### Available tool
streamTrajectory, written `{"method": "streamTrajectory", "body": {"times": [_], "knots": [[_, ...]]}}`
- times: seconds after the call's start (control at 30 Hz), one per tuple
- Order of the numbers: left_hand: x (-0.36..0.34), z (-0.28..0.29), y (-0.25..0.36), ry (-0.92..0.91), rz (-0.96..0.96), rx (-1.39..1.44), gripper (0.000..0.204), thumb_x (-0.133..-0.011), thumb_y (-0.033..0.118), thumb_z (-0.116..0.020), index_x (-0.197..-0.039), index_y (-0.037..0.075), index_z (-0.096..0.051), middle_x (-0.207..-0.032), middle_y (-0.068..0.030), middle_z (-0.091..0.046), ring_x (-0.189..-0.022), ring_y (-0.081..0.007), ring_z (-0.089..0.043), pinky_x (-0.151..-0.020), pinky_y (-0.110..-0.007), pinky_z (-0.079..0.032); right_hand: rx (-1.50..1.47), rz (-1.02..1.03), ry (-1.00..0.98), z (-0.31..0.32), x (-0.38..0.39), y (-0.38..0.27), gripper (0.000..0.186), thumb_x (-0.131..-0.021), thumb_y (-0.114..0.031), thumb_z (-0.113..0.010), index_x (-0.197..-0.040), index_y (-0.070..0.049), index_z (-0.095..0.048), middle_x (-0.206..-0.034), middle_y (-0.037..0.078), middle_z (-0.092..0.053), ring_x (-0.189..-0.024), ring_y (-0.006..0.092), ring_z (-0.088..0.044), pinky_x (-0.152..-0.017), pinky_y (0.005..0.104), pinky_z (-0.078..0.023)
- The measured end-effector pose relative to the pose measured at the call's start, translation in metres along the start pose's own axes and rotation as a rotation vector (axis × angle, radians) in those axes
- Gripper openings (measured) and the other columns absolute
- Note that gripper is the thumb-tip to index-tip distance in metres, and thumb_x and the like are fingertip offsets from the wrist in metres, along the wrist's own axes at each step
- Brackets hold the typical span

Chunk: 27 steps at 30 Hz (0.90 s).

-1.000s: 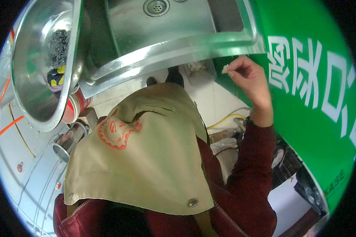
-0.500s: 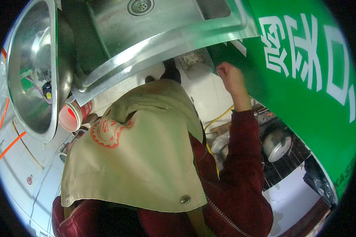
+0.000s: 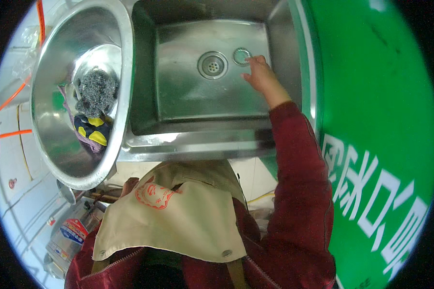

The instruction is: The person cleans a stainless steel sink by hand using a cloth and a steel wool pad. They scrub the basin, rinse the tools, and then use a red scoop to pour water from a bucket onto the floor to rinse the area.

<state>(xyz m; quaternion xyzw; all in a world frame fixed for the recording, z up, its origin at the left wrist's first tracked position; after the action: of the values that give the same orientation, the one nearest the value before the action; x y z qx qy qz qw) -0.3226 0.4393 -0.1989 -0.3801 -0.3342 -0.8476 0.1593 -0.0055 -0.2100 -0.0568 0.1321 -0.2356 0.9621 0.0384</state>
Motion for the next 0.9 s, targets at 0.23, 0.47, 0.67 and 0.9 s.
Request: {"method": "streamTrajectory", "body": {"times": [0.23,0.47,0.67,0.9], "knots": [[0.063,-0.062,-0.062,0.07,0.326,0.317,0.03,-0.086,0.026,-0.058,-0.101,0.0,-0.064,-0.094,-0.0155,-0.067,-0.088,-0.0217,-0.063,-0.078,-0.033,-0.048,0.178,-0.123,-0.022,-0.077,-0.088,0.046,0.09,-0.069,-0.019,-0.076,-0.142,-0.014,-0.024,-0.143,0.017,-0.028,-0.125,0.0398,-0.034,-0.104,0.0426,-0.033],[0.095,-0.097,-0.028,0.049,0.24,0.389,0.03,-0.088,0.027,-0.058,-0.1,0.0,-0.063,-0.09,-0.011,-0.066,-0.082,-0.0156,-0.06,-0.073,-0.03,-0.048,0.209,-0.052,-0.002,-0.099,-0.09,0.021,0.092,-0.064,-0.024,-0.078,-0.14,-0.012,-0.028,-0.125,0.014,-0.042,-0.113,0.0363,-0.041,-0.1,0.0413,-0.035],[0.092,-0.099,0.008,0.07,0.321,0.52,0.031,-0.089,0.025,-0.058,-0.105,-0.001,-0.059,-0.094,-0.014,-0.065,-0.085,-0.0184,-0.061,-0.074,-0.029,-0.049,0.075,0.075,-0.092,-0.099,-0.075,-0.028,0.091,-0.065,-0.026,-0.078,-0.14,-0.009,-0.029,-0.136,0.016,-0.034,-0.12,0.0374,-0.037,-0.102,0.0413,-0.034],[0.071,-0.094,0.009,0.078,0.313,0.38,0.031,-0.086,0.024,-0.058,-0.104,-0.001,-0.061,-0.096,-0.0133,-0.066,-0.089,-0.0197,-0.062,-0.078,-0.03,-0.048,0.063,0.218,0.217,-0.015,-0.082,-0.05,0.055,-0.077,-0.013,-0.068,-0.127,-0.008,-0.046,-0.12,0.016,-0.049,-0.106,0.0329,-0.051,-0.089,0.0385,-0.044]]}}
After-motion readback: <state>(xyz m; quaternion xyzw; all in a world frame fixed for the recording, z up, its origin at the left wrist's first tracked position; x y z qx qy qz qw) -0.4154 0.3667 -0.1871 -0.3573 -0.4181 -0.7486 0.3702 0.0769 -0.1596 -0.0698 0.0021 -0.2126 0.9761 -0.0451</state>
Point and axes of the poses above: each hand's wrist, its own x-axis away from the middle knuckle, its own z-axis out of the back of the hand, y = z × x, the point moved 4 cm from there along -x, towards the middle knuckle
